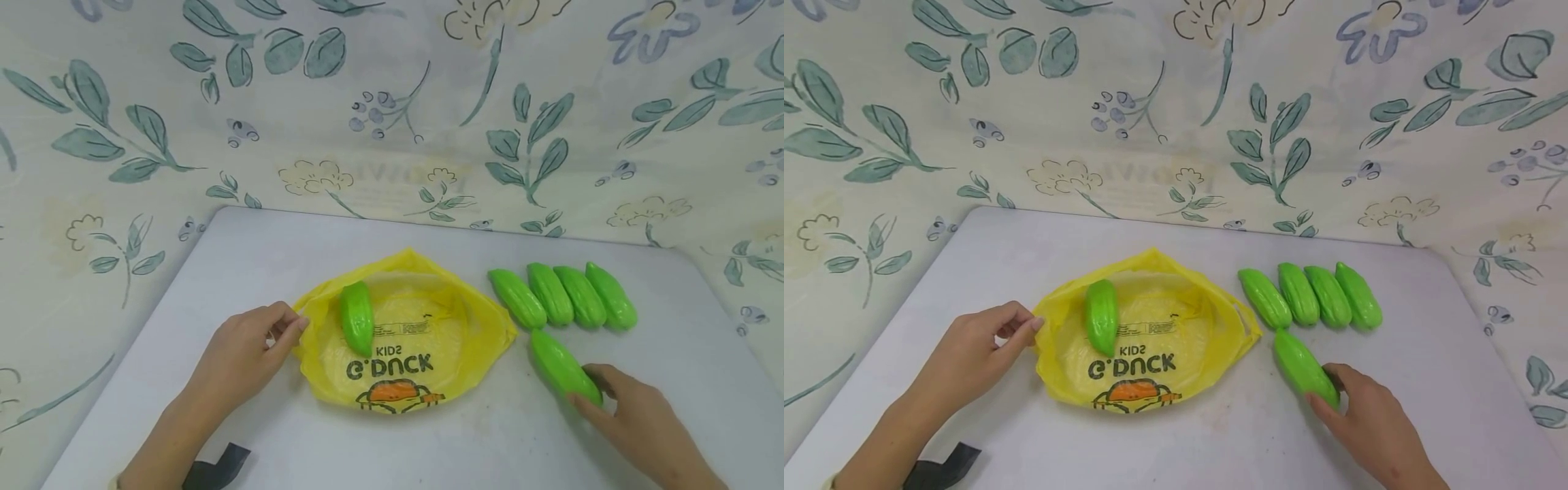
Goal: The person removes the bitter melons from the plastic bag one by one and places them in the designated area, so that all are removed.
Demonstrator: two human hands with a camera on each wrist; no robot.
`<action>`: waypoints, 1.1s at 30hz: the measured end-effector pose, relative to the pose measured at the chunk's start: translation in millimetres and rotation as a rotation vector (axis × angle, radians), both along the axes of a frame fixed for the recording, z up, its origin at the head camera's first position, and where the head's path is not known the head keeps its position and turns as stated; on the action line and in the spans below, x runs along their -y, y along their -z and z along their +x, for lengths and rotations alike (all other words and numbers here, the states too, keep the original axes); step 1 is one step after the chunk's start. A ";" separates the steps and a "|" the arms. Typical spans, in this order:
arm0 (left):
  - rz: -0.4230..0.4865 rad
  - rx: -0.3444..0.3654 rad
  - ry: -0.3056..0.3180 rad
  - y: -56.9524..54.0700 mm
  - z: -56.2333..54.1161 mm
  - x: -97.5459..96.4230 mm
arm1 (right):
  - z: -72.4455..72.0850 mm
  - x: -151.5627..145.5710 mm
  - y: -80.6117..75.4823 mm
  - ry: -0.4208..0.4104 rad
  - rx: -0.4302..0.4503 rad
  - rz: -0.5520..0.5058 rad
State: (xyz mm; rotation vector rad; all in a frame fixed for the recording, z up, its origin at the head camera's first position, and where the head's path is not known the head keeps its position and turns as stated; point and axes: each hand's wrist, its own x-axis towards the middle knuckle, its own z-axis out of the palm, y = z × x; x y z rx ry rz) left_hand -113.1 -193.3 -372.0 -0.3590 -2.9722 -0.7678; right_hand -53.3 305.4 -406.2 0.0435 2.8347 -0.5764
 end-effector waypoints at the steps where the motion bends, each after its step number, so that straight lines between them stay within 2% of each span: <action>1: -0.001 0.000 0.000 0.0 0.1 0.2 | 0.0 -0.1 0.2 0.004 0.012 0.007; 4: -0.004 -0.002 -0.002 0.0 0.5 0.8 | -0.5 0.1 0.6 0.015 0.032 0.022; 13: 0.000 -0.014 0.001 0.3 0.7 1.6 | -2.2 6.7 0.4 0.030 0.012 0.045; 20: -0.002 0.004 -0.003 -0.2 -0.2 1.2 | -4.5 11.3 -0.1 0.058 0.052 0.067; 33: 0.003 0.006 -0.001 -0.5 -0.2 1.3 | -9.0 13.5 0.2 0.044 0.056 0.084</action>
